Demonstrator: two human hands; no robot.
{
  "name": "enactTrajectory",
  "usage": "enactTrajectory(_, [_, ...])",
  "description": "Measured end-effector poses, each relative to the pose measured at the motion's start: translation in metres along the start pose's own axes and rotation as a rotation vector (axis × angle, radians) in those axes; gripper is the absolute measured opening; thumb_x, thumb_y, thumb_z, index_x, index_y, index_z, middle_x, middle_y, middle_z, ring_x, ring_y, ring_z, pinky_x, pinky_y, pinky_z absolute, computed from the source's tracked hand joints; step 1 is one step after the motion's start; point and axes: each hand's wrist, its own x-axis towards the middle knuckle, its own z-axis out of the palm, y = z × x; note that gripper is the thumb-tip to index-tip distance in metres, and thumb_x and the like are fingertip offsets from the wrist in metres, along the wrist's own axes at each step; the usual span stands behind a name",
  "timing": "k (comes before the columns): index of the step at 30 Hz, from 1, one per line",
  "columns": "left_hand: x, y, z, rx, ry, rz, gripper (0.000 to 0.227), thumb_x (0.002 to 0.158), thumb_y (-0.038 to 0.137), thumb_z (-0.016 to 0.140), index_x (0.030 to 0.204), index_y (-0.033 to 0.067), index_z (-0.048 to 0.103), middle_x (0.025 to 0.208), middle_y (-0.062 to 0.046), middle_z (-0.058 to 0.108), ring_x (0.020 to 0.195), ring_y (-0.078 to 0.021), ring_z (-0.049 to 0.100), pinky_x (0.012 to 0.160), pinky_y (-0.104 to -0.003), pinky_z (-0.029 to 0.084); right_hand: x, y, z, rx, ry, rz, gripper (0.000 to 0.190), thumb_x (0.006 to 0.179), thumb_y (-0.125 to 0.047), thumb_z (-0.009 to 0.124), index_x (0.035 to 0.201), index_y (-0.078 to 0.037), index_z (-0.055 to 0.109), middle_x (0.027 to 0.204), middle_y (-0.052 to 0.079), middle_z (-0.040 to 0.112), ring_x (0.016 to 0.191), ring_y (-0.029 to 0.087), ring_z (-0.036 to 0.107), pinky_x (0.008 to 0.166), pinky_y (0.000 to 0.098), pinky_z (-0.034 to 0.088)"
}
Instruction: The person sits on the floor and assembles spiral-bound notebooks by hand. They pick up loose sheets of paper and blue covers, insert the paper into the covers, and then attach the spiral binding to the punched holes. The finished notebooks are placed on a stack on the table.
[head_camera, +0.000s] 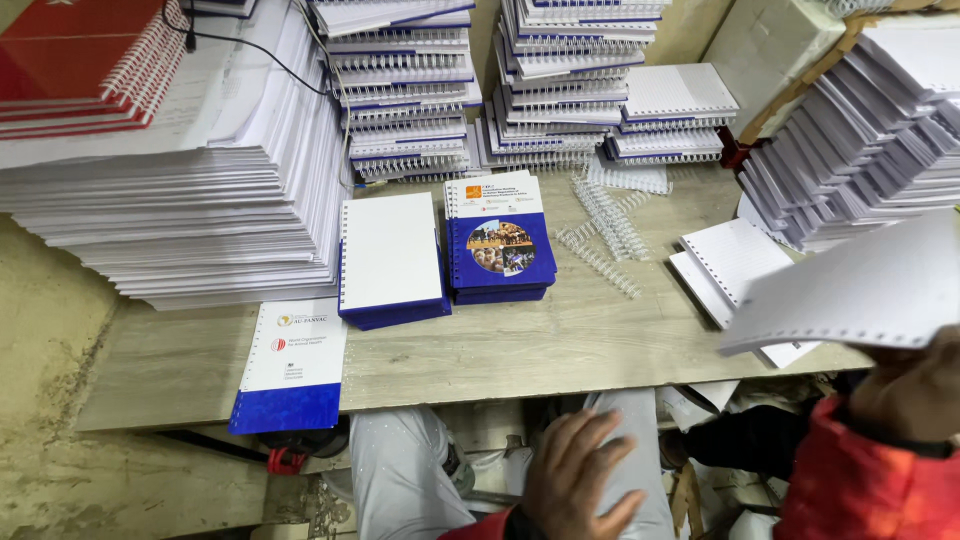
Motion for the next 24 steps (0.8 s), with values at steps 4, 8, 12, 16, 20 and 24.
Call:
enactTrajectory(4, [0.04, 0.019, 0.038, 0.311, -0.079, 0.094, 0.111, 0.081, 0.031, 0.107, 0.165, 0.0054, 0.039, 0.172, -0.028, 0.041, 0.157, -0.047, 0.044, 0.127, -0.062, 0.036, -0.177, -0.001, 0.039, 0.188, 0.009, 0.274, 0.046, 0.119, -0.023, 0.053, 0.076, -0.021, 0.068, 0.083, 0.006, 0.073, 0.07, 0.019, 0.07, 0.053, 0.03, 0.058])
enactTrajectory(8, [0.038, 0.004, 0.004, 0.322, 0.272, 0.115, 0.026, 0.108, -0.002, 0.051, 0.115, -0.004, 0.076, 0.12, -0.022, 0.08, 0.104, -0.034, 0.081, 0.091, -0.043, 0.064, -0.233, -0.028, 0.053, 0.199, -0.042, 0.489, 0.03, 0.11, -0.029, 0.06, 0.083, -0.017, 0.063, 0.075, 0.0, 0.065, 0.062, 0.01, 0.059, 0.051, 0.0224, 0.043])
enactTrajectory(12, [-0.044, -0.085, 0.004, -0.322, 0.038, -0.641, 0.039, 0.09, 0.033, 0.079, 0.118, 0.0058, 0.076, 0.097, -0.013, 0.077, 0.083, -0.0314, 0.072, 0.071, -0.046, 0.056, -0.253, 0.021, 0.017, 0.201, -0.434, 0.485, 0.032, 0.109, -0.022, 0.059, 0.122, 0.006, 0.066, 0.124, 0.038, 0.071, 0.103, 0.055, 0.072, 0.095, 0.0604, 0.054])
enactTrajectory(16, [-0.104, -0.159, 0.006, -1.155, 0.063, -1.259, 0.072, 0.069, 0.023, 0.096, 0.128, -0.0123, 0.076, 0.13, -0.029, 0.081, 0.112, -0.0375, 0.079, 0.095, -0.046, 0.064, -0.293, 0.095, 0.038, -0.133, -0.352, 1.339, 0.059, 0.103, -0.066, 0.053, 0.108, -0.008, 0.059, 0.082, 0.013, 0.056, 0.061, 0.026, 0.054, 0.049, 0.038, 0.043])
enactTrajectory(20, [-0.114, -0.152, 0.014, -0.798, -0.114, -1.079, 0.054, 0.09, 0.012, 0.068, 0.144, 0.0087, 0.066, 0.142, -0.009, 0.077, 0.13, -0.0227, 0.073, 0.112, -0.04, 0.056, -0.316, 0.089, 0.073, -0.028, -0.392, 1.166, 0.059, 0.098, -0.014, 0.058, 0.15, 0.014, 0.056, 0.156, 0.03, 0.063, 0.144, 0.041, 0.059, 0.123, 0.0508, 0.044])
enactTrajectory(24, [-0.031, -0.131, -0.011, -0.214, -0.037, -0.802, 0.052, 0.092, 0.045, 0.058, 0.135, 0.0162, 0.065, 0.127, -0.01, 0.078, 0.116, -0.0359, 0.074, 0.095, -0.046, 0.056, -0.282, 0.074, 0.116, -0.479, -0.672, 0.398, 0.051, 0.105, -0.033, 0.058, 0.145, -0.003, 0.063, 0.142, 0.012, 0.072, 0.132, 0.023, 0.065, 0.111, 0.0402, 0.051])
